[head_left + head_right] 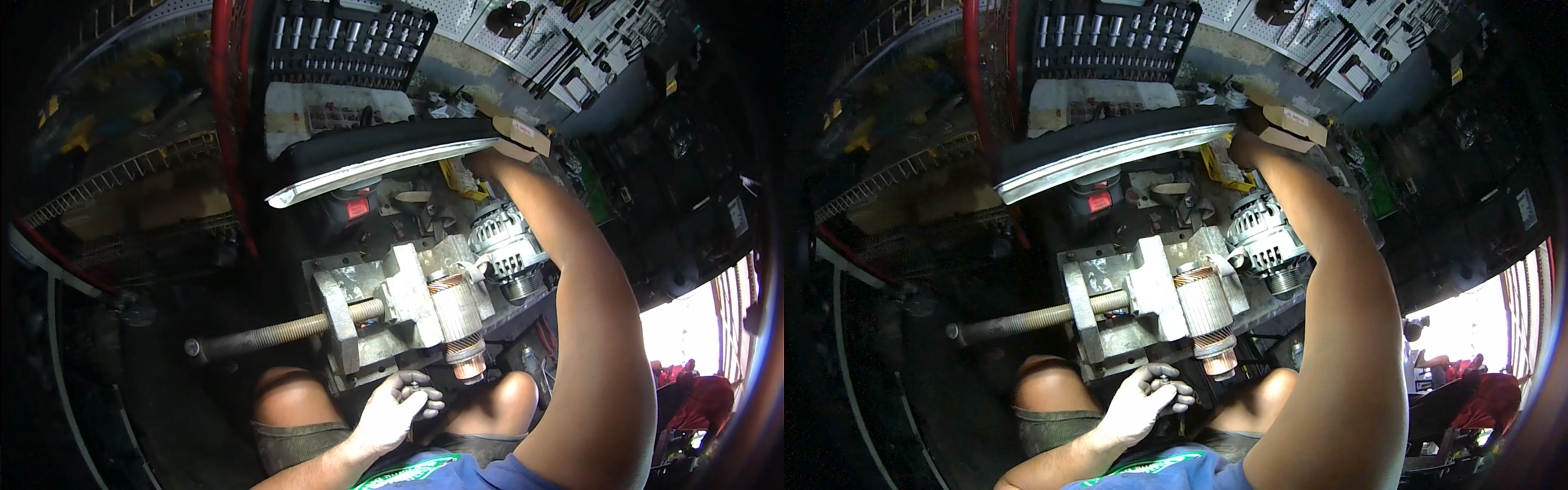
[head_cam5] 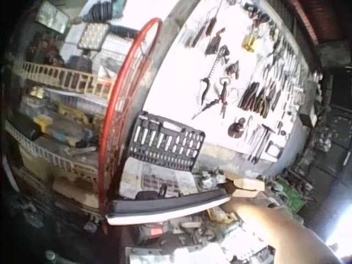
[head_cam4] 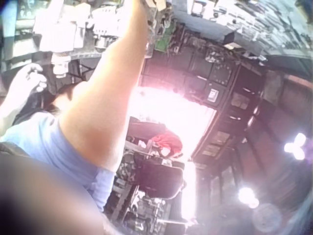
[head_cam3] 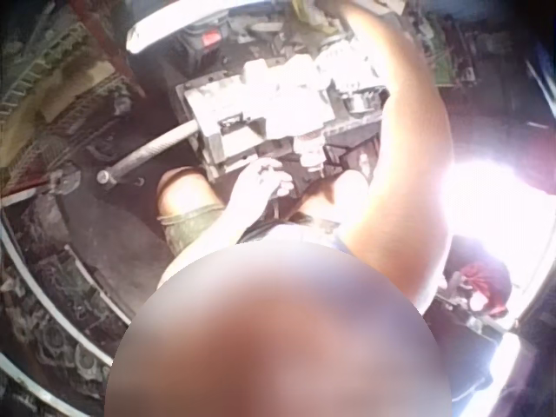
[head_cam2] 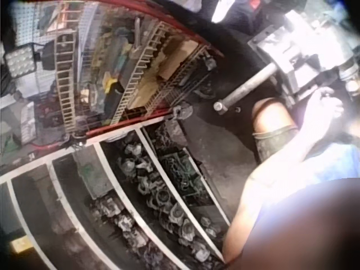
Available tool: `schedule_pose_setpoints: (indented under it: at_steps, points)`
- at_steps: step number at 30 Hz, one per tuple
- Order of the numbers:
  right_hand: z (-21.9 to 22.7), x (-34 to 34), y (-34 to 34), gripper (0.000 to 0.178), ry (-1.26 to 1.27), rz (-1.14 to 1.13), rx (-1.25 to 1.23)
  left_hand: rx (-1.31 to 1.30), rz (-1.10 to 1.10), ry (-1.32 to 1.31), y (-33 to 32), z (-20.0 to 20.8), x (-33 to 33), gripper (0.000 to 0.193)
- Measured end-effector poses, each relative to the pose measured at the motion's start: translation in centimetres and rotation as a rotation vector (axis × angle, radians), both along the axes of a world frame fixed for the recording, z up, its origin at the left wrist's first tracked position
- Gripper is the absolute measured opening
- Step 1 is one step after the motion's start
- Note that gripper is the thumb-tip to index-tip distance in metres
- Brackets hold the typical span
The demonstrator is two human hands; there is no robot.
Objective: The person uses a rotary tool to grind or polish a small metal component held in a vise. They then use pliers to manipulate a small metal piece and continue working on the component with the rotary tool.
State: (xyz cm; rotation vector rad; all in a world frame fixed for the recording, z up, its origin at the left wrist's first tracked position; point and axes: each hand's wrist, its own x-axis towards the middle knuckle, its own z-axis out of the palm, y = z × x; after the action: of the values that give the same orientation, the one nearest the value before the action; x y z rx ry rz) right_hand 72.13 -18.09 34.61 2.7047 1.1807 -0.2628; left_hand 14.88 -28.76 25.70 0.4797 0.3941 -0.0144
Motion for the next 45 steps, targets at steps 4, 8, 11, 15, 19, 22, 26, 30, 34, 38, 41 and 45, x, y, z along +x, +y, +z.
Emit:
schedule_pose_setpoints:
  at_steps: [4,8,11,15,19,22,26,30,34,38,41,45]
  points:
    - [3.3,-3.4,-1.8,0.029,-0.297,0.08,0.195,-0.021,0.005,0.056,0.0,0.6,0.2,0.022]
    - [9.2,-13.1,-9.3,0.035,-0.337,0.158,0.396,-0.025,0.06,-0.035,-0.3,0.7,-0.2,0.023]
    - [10.8,-24.8,-17.8,0.032,0.142,0.166,0.829,-0.069,0.143,-0.049,-0.7,0.5,-0.8,0.024]
    - [6.4,-40.4,-28.1,0.01,0.836,-0.081,1.008,-0.122,0.173,-0.002,-1.9,0.5,-1.6,0.025]
    - [-0.1,-49.0,-33.5,0.018,1.24,-0.685,1.133,-0.118,0.139,0.013,-4.1,0.7,-2.9,0.033]
    - [-2.7,-52.2,-36.4,0.021,1.41,-0.833,1.239,-0.139,0.132,0.001,-6.2,0.9,-3.5,0.026]
    - [-3.8,-54.0,-38.7,0.022,1.368,-0.724,1.316,-0.144,0.115,-0.041,-8.8,1.3,-4.0,0.017]
    - [-3.9,-54.1,-40.1,0.024,1.273,-0.647,1.357,-0.034,0.121,-0.049,-11.3,1.6,-4.5,0.017]
    - [-4.0,-54.6,-41.2,0.023,1.298,-0.651,1.332,0.038,0.161,-0.037,-13.5,1.8,-4.8,0.014]
    - [-4.4,-54.9,-42.0,0.022,1.313,-0.619,1.373,0.078,0.178,-0.016,-14.9,2.1,-5.0,0.016]
    - [-5.0,-55.1,-42.5,0.02,1.414,-0.628,1.484,0.175,0.171,0.005,-15.1,2.5,-5.0,0.018]
    - [-6.0,-55.3,-42.7,0.015,1.558,-0.626,1.667,0.267,0.168,0.117,-15.3,3.0,-5.1,0.016]
